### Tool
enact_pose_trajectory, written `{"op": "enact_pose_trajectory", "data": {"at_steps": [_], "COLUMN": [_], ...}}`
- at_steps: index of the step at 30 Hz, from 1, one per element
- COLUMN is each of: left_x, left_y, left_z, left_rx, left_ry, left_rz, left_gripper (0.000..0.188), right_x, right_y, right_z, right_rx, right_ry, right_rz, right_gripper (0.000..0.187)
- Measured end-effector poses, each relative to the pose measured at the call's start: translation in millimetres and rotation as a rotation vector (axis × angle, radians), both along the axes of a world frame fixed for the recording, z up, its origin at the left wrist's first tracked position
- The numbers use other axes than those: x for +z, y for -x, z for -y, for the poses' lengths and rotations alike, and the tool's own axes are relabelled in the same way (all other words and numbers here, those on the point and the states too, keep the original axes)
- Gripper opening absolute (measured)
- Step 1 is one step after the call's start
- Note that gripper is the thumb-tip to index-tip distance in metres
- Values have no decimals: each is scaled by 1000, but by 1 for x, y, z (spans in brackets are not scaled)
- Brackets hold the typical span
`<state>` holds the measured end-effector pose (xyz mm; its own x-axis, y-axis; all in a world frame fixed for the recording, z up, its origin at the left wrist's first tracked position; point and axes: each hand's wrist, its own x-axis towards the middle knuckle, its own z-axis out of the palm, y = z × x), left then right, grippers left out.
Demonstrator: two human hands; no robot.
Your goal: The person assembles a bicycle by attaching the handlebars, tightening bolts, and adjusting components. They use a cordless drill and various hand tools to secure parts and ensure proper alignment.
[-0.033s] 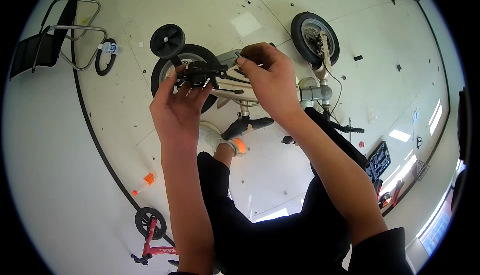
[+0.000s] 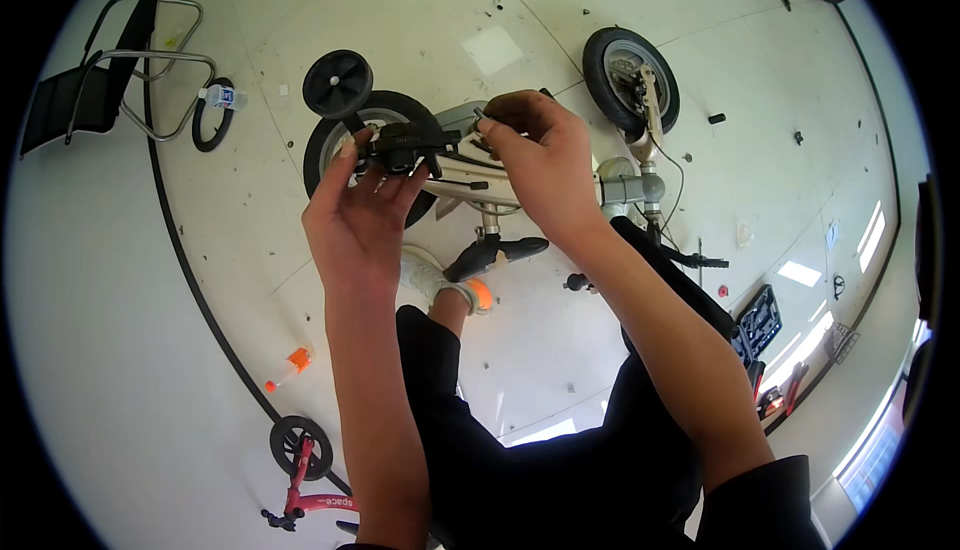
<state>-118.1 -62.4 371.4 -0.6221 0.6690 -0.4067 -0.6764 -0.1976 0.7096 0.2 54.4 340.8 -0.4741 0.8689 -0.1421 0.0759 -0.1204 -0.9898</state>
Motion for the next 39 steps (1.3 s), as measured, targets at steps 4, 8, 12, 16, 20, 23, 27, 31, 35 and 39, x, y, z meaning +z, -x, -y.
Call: {"op": "enact_pose_trajectory", "data": {"at_steps": [4,8,12,16,20,23,27,31,35,39], "left_x": [3,5,8,10,8,7,4,7,3,-4], "left_y": [-5,-2,-5,-9,-7,-8,-13,-13,-17,-25], "left_z": [-1,1,1,-2,-4,-5,-8,-6,-9,-11], "left_rx": [-63,-259,-348,-398,-415,-409,-415,-425,-375,-394], "left_ry": [-125,-178,-142,-145,-178,-172,-151,-145,-195,-83], "left_rz": [-107,-365,-402,-391,-426,-436,-425,-429,-467,-352], "left_gripper": [55,82,92,88,82,79,75,71,65,57], "right_x": [-4,3,5,6,7,8,5,8,13,10], "right_y": [-3,-4,-10,-13,-12,-13,-17,-17,-16,-16], "right_z": [-5,-8,-10,-12,-16,-17,-19,-20,-18,-18], "right_rx": [13,26,29,11,-31,-58,-82,-59,-93,-127], "right_ry": [267,532,695,647,649,636,621,640,645,588], "right_rz": [-85,-193,-285,-327,-347,-355,-362,-376,-384,-390], "right_gripper": [21,24,29,27,25,24,26,27,26,25]}}
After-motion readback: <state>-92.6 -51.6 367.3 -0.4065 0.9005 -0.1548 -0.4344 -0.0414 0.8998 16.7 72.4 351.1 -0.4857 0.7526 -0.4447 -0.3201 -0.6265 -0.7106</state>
